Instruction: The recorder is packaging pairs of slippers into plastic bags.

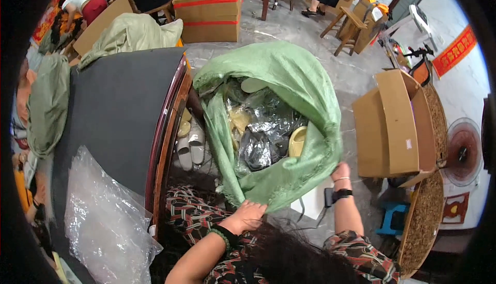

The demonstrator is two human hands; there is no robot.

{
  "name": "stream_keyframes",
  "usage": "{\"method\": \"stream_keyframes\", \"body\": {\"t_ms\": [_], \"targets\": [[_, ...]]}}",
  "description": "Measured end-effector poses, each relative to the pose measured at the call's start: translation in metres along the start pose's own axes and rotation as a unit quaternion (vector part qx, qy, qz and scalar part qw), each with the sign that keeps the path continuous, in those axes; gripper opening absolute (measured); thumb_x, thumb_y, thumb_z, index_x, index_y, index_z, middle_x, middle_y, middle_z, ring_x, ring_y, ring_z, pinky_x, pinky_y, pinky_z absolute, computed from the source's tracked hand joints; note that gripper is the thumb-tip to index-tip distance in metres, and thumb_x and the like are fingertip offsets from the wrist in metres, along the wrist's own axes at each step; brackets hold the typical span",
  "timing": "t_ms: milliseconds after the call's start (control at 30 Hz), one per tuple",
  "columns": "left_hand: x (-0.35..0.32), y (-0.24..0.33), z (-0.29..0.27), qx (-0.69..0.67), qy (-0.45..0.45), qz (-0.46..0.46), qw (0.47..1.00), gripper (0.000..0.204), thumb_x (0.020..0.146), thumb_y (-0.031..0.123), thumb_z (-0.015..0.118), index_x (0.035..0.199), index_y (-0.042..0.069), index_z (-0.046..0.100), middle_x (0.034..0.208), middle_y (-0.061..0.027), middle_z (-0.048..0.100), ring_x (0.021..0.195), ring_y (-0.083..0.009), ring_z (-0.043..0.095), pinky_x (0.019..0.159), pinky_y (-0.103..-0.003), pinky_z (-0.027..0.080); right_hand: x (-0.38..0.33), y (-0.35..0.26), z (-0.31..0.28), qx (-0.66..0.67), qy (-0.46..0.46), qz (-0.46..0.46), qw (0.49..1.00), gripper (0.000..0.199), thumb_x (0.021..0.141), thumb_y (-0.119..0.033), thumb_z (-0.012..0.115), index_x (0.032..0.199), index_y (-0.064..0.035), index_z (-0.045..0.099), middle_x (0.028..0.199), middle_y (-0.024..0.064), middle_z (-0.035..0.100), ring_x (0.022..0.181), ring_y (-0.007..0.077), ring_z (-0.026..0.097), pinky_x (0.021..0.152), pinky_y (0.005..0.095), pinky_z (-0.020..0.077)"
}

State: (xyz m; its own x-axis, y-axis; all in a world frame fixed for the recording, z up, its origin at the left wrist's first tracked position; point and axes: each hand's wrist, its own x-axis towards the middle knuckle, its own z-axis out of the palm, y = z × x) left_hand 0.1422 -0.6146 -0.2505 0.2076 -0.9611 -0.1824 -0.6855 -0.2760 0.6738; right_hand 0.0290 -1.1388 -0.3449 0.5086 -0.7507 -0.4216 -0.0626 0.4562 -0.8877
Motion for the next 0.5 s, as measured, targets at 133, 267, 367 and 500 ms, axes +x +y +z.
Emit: {"method": "stream_keyframes", "body": {"t_ms": [133,267,367,500], "targets": [[-0.042,-0.035,0.01,-0.055,-0.048,-0.075,0.995,0.051,0.083,0.021,0.056,0.131,0.006,0.05,0.109,-0.0228,0.065,0.111,-0.0405,0.06,0.1,-0.057,0.04,-0.038,0.067,0.12,-0.311,0.208,-0.281,0.884,0.022,0.077,0.003,0.053,0.098,0.0021,0.058,0.112,0.0208,0.061,0.101,0.0309,0.058,0.09,0.0428,0.0468],[-0.081,-0.041,0.0,-0.057,-0.124,-0.192,0.972,0.049,0.086,0.024,0.058,0.133,0.014,0.05,0.114,-0.0214,0.063,0.115,-0.0391,0.058,0.105,-0.062,0.035,-0.201,-0.022,0.331,-0.396,0.046,-0.631,0.665,0.048,0.068,0.01,0.051,0.115,-0.0007,0.054,0.113,0.0174,0.061,0.111,0.0376,0.057,0.102,0.0435,0.0431],[-0.066,-0.024,-0.009,-0.019,-0.059,-0.065,0.996,0.045,0.085,0.024,0.058,0.129,0.015,0.053,0.109,-0.0159,0.062,0.112,-0.0377,0.058,0.103,-0.068,0.032,-0.234,-0.025,0.404,-0.327,-0.34,-0.487,0.735,0.035,0.072,0.009,0.049,0.103,-0.0009,0.062,0.108,0.0149,0.064,0.108,0.0321,0.06,0.097,0.0387,0.0465],[-0.049,-0.036,0.026,0.069,-0.078,-0.047,0.994,0.032,0.091,0.032,0.051,0.114,0.015,0.063,0.107,-0.0117,0.062,0.112,-0.0352,0.058,0.103,-0.068,0.031,-0.185,0.074,0.455,-0.535,-0.668,-0.18,0.485,0.024,0.086,-0.016,0.056,0.103,-0.0028,0.065,0.097,0.0183,0.069,0.09,0.0378,0.065,0.084,0.0417,0.052]]}}
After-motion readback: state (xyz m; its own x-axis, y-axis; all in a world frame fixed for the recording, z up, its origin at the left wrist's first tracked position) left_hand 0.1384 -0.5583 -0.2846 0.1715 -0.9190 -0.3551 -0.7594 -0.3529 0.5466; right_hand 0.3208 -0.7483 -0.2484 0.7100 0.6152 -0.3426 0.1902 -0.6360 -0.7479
